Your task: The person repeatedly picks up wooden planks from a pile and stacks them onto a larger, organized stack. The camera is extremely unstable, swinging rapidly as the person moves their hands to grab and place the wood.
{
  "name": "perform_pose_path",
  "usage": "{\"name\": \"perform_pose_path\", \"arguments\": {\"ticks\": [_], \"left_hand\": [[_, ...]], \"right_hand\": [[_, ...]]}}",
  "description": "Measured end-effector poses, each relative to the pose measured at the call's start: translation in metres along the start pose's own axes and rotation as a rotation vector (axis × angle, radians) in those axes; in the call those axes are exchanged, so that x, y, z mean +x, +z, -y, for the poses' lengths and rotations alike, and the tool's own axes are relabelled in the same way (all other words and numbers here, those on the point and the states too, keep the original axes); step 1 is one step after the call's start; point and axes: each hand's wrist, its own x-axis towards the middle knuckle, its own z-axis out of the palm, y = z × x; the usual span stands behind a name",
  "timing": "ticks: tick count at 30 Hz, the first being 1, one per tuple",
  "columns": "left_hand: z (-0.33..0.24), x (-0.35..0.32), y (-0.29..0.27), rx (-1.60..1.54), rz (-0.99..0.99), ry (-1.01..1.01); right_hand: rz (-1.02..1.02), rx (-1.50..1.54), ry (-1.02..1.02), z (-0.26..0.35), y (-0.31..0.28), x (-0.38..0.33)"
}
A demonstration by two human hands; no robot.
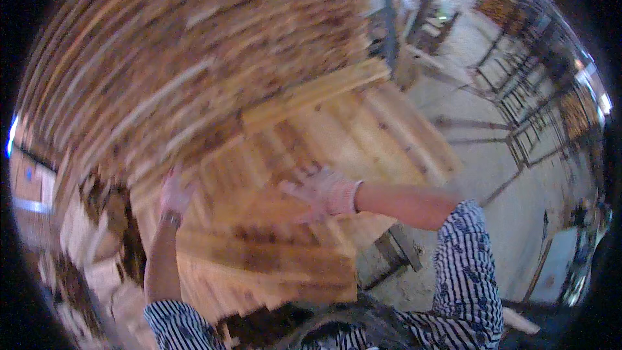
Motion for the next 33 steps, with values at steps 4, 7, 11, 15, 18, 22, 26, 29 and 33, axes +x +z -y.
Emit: {"name": "perform_pose_path", "arguments": {"ticks": [4, 7, 11, 15, 18, 22, 26, 29, 33], "left_hand": [[-0.092, -0.111, -0.021, -0.116, 0.395, 0.469], [-0.132, -0.176, -0.018, 0.313, 0.296, 0.696], [-0.151, -0.188, -0.014, 0.611, 0.437, 0.712], [-0.158, -0.178, -0.022, 0.59, 0.601, 0.667], [-0.163, -0.185, -0.027, 0.568, 0.636, 0.695], [-0.149, -0.19, -0.031, 0.527, 0.38, 0.724], [-0.134, -0.181, -0.026, 0.419, 0.62, 0.555], [-0.134, -0.175, -0.035, 0.428, 0.577, 0.653], [-0.137, -0.173, -0.068, 0.22, 0.413, 0.345]], "right_hand": [[-0.109, -0.085, 0.068, 0.018, 0.02, -0.021], [0.089, -0.155, 0.04, 0.02, 0.022, -0.005], [0.072, -0.012, 0.131, 0.035, -0.011, -0.008], [-0.081, 0.181, 0.371, 0.03, -0.05, -0.078], [-0.407, 0.499, 0.677, 0.013, -0.041, -0.166], [-1.214, 0.975, 1.112, 0.0, 0.01, -0.236], [-1.665, 1.429, 1.225, 0.034, 0.049, -0.275], [-1.879, 1.509, 1.226, 0.04, 0.07, -0.262], [-1.678, 0.97, 1.563, -0.01, 0.119, -0.205]]}}
